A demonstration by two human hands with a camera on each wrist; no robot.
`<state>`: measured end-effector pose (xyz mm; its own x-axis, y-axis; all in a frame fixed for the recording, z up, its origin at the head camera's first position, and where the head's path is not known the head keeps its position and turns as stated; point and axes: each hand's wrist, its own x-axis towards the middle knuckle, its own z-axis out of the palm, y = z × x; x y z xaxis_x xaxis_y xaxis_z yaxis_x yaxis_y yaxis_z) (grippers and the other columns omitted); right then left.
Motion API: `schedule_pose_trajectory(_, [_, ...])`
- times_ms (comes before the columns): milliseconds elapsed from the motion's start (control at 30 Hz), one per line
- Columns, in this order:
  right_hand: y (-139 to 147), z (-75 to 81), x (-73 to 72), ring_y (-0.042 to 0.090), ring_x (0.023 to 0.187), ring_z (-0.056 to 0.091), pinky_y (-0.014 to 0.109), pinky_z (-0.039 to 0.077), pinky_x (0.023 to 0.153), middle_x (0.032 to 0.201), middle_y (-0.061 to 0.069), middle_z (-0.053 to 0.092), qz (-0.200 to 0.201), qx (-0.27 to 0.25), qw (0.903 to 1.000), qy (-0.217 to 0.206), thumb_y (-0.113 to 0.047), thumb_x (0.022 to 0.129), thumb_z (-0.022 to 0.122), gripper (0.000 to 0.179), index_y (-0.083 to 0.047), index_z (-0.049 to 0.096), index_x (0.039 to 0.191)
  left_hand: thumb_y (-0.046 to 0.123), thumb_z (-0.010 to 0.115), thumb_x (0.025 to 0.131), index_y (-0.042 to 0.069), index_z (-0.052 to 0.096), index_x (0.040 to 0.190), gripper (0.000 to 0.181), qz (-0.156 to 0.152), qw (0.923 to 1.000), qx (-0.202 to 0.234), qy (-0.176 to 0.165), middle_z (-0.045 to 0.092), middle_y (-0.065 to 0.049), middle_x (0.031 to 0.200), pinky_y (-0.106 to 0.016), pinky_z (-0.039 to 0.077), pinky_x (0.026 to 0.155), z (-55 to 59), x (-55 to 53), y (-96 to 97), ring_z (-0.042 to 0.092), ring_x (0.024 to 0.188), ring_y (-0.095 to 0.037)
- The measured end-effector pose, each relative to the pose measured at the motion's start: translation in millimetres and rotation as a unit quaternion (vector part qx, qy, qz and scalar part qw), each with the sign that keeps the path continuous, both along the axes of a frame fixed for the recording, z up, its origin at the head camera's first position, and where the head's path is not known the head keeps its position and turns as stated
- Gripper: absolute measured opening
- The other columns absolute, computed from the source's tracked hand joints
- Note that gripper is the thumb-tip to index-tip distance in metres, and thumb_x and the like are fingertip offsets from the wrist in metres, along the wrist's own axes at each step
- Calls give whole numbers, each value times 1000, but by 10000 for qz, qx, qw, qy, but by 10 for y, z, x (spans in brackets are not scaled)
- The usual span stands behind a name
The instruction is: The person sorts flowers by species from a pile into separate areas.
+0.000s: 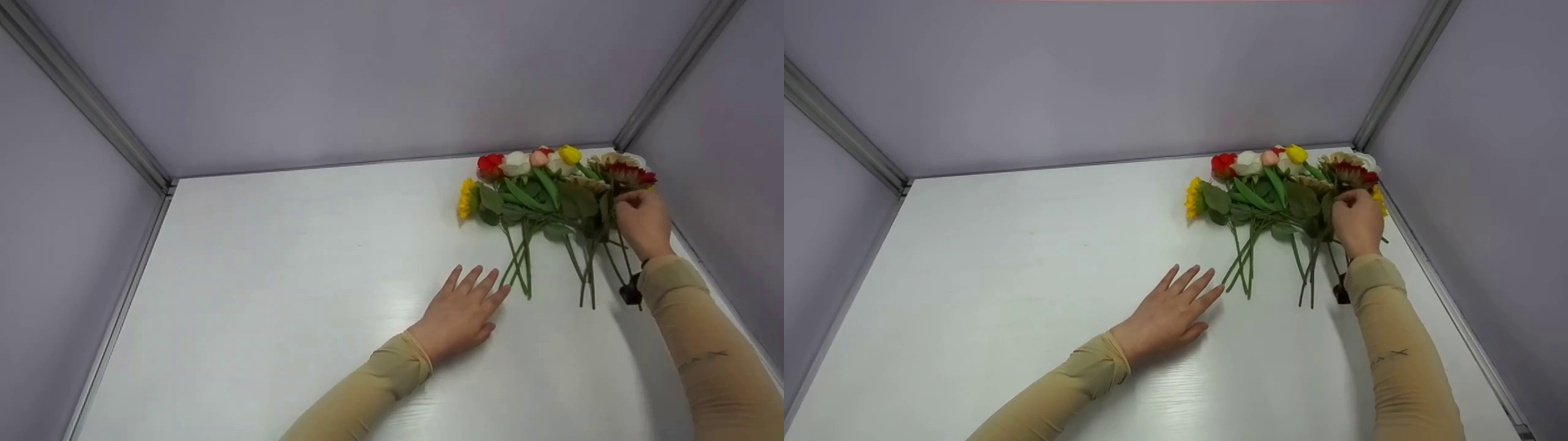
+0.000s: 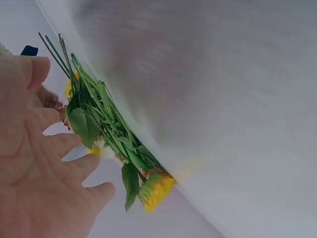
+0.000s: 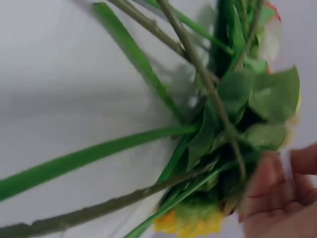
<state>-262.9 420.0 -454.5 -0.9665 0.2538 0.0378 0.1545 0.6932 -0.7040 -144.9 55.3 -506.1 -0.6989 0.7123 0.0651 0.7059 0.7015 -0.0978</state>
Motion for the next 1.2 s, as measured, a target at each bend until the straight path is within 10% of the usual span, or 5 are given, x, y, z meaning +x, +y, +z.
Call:
schedule_pose_trajectory(267, [293, -138, -34, 15, 96, 59, 28, 56, 81, 121, 12, 57, -382, -1302, 9841, -1148, -37, 103, 44, 65, 10, 45, 147, 51, 53, 104, 28, 30, 163, 67, -34, 10000, 29, 13, 27, -2, 168, -51, 19, 123, -21, 17, 22, 22, 154, -27])
schedule_pose_trajectory(600, [150, -139, -90, 18, 84, 51, 32, 48, 71, 77, -9, 60, -484, -1501, 9820, -1036, -36, 100, 59, 31, -22, 75, 78, 50, 52, 105, 29, 28, 163, 67, 47, 9996, 56, -261, 23, -2, 169, -50, 16, 124, -23, 27, 2, 20, 155, -26])
schedule_pose_trajectory(900, [165, -38, -29, 13, 80, 63, 23, 55, 67, 82, -8, 67, -714, -2254, 9700, -568, -26, 101, 56, 22, -12, 73, 104, 48, 48, 107, 25, 34, 161, 61, 142, 9970, 548, -537, 30, -3, 166, -45, 22, 123, -11, 7, -69, 27, 152, -26])
schedule_pose_trajectory(1100, [54, 192, 25, 13, 75, 60, 22, 53, 63, 79, -3, 66, -764, -2877, 9546, 124, -23, 101, 59, 22, -6, 73, 97, 41, 47, 109, 19, 45, 156, 52, 248, 9852, 1409, -946, 41, -3, 160, -36, 30, 120, 57, -26, -151, 39, 146, -21])
schedule_pose_trajectory(1200, [-144, 322, 51, 14, 78, 61, 22, 56, 67, 87, 0, 67, -616, -3064, 9495, 283, -23, 101, 60, 26, -1, 70, 110, 35, 50, 109, 17, 54, 150, 45, 436, 9656, 2200, -1318, 51, -1, 153, -31, 37, 115, 105, -34, -195, 47, 140, -17])
